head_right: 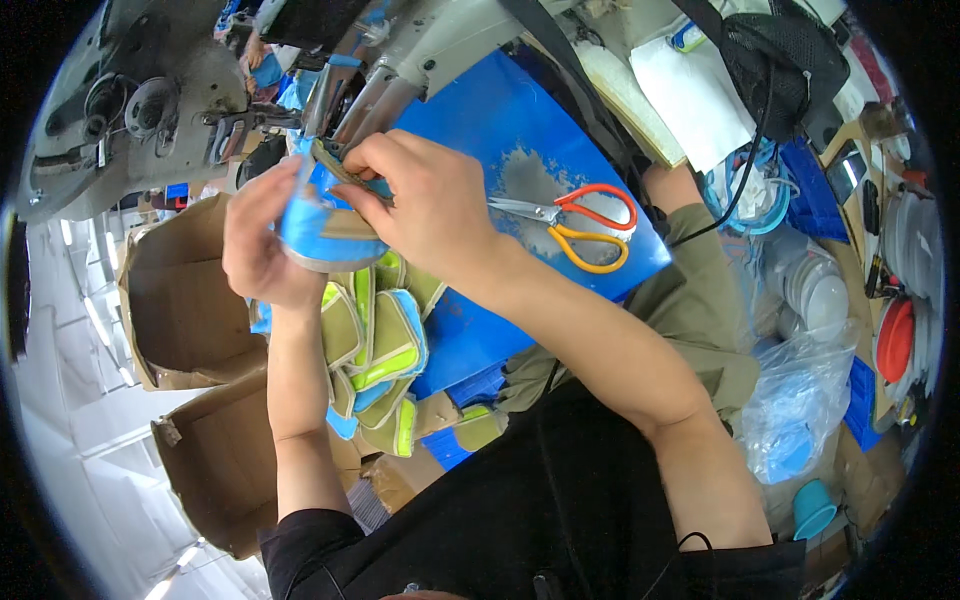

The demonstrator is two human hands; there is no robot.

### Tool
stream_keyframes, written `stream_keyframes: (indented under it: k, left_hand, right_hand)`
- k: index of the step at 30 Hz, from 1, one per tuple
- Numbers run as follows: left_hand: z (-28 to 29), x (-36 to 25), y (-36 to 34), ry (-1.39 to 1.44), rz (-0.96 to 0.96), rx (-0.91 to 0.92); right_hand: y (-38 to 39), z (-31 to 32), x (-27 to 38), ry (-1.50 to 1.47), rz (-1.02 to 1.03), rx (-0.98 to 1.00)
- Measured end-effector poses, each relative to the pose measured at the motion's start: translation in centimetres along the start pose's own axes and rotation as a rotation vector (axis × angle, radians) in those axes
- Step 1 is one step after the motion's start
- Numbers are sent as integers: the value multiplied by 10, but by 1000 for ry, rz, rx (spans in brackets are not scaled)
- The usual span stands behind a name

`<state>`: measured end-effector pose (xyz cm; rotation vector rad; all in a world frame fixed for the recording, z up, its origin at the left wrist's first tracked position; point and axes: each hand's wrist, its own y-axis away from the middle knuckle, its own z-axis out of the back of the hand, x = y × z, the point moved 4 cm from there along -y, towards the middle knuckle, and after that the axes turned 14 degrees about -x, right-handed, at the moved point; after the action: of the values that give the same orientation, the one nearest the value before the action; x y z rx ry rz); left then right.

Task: The person sews blue fabric onto the edges of green mesh face masks using a sewing machine. They repeatedly guide the mask under the needle, stitch the perimeter, and then use scissors to trim the excess thread. The finished masks are placed into a cardboard box.

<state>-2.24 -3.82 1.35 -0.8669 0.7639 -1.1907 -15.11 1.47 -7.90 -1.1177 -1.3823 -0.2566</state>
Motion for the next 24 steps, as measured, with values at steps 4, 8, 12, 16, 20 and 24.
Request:
stream_keyframes:
  k: [4, 8, 12, 16, 20, 24]
  left_hand:
    - [-9, -14, -7, -81, -193, 46]
    - [-7, -15, -7, -143, -212, 49]
    - [-9, -16, -13, -166, -221, 75]
    - [-10, -5, -16, -223, -205, 69]
    - [-9, -7, -14, -222, -225, 60]
    - [-9, -8, -9, -191, -175, 14]
  right_hand:
    - [-2, -2, 3, -104, -95, 0]
    - [-5, -1, 5, -107, -131, 16]
    - [-9, 1, 0, -125, -233, 68]
    - [-15, 3, 4, -243, -452, 153]
    - [-22, 3, 5, -270, -551, 169]
    - [-23, 5, 5, -281, -509, 187]
